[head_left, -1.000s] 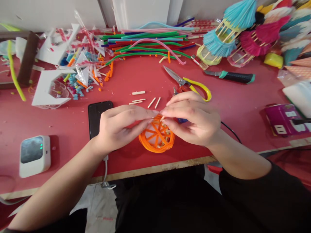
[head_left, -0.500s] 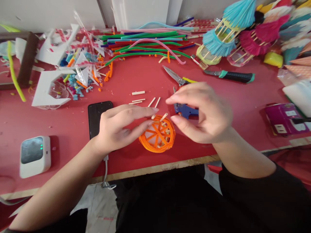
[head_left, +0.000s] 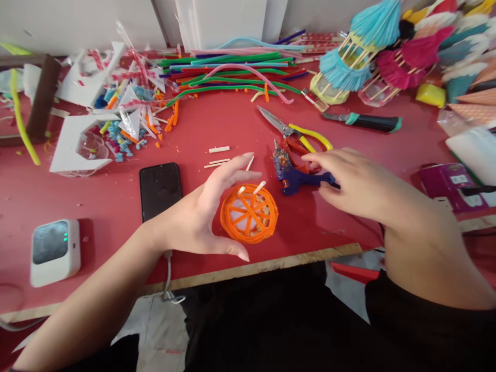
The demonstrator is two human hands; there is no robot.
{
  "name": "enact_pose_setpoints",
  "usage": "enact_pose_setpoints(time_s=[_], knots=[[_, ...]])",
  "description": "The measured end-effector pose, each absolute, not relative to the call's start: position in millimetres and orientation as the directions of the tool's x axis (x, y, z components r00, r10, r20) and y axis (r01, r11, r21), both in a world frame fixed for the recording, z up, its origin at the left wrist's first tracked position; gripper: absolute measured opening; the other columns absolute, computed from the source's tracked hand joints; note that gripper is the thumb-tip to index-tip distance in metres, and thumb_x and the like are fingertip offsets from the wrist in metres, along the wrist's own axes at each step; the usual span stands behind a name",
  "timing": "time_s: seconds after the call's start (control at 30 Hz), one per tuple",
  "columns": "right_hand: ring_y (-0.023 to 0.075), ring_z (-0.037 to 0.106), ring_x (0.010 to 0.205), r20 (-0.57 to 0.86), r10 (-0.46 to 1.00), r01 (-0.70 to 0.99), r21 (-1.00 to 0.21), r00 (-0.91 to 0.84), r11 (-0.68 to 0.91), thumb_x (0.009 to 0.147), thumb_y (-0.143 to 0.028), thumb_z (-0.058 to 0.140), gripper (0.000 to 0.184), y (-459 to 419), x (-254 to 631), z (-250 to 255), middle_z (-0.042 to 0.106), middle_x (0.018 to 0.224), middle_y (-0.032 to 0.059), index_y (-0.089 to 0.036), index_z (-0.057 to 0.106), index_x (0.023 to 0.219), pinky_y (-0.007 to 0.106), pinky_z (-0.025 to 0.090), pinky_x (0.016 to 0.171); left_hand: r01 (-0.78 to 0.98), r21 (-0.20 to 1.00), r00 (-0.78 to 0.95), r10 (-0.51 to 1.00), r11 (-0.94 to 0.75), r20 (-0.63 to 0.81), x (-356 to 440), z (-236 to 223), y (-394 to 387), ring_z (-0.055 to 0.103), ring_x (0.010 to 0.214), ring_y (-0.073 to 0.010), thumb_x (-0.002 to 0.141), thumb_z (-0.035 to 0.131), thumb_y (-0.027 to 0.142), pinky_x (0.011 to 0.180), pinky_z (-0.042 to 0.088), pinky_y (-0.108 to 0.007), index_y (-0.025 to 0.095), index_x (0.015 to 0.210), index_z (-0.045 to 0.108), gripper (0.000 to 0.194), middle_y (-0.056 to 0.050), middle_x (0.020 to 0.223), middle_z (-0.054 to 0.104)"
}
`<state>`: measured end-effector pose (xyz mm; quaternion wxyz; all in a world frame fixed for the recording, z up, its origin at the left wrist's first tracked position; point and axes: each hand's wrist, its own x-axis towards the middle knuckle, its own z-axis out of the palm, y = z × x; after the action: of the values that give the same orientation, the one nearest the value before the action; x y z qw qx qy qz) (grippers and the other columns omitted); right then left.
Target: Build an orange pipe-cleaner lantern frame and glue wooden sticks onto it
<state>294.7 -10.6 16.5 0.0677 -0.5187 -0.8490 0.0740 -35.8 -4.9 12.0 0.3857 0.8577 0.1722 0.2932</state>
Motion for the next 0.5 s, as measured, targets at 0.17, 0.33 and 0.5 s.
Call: enact_pose_setpoints(time_s=[0.17,0.33,0.5], knots=[[0.0351,0.063,0.111,0.010,0.884,0.872,-0.156,-0.468,0.463,0.083,-0.016,0.054,0.054,-11,282,10,0.062,0.117,0.0143,-0.018,0.057,0.137,0.054,0.056,0.092,0.068,0.761,0.762,0.526,-0.646,0.379,-35,7,-6,0.056,0.135,-0.0384,0.075,0.088,0.033,0.100,0.060,-0.053,0.028,0.161,0.011,0.115,-0.025,0.158,0.037],[0.0346,0.065,0.099,-0.027,0.874,0.874,0.010,-0.485,0.485,0.081,-0.016,0.057,0.043,-7,273,12,0.063,0.104,0.0151,-0.013,0.064,0.123,0.049,0.057,0.080,0.137,0.683,0.666,0.577,-0.718,0.473,-34,-6,-6,0.058,0.130,-0.0397,0.067,0.090,0.052,0.100,0.059,-0.054,0.029,0.160,0.012,0.123,-0.024,0.160,0.032],[0.0311,0.067,0.085,0.087,0.894,0.898,0.080,-0.439,0.433,0.076,-0.017,0.055,0.037,-9,273,26,0.065,0.104,0.0153,-0.014,0.065,0.111,0.040,0.053,0.063,0.193,0.673,0.671,0.596,-0.714,0.440,-36,-3,-9,0.060,0.128,-0.0412,0.065,0.087,0.062,0.097,0.059,-0.056,0.027,0.160,0.013,0.125,-0.024,0.152,0.042]])
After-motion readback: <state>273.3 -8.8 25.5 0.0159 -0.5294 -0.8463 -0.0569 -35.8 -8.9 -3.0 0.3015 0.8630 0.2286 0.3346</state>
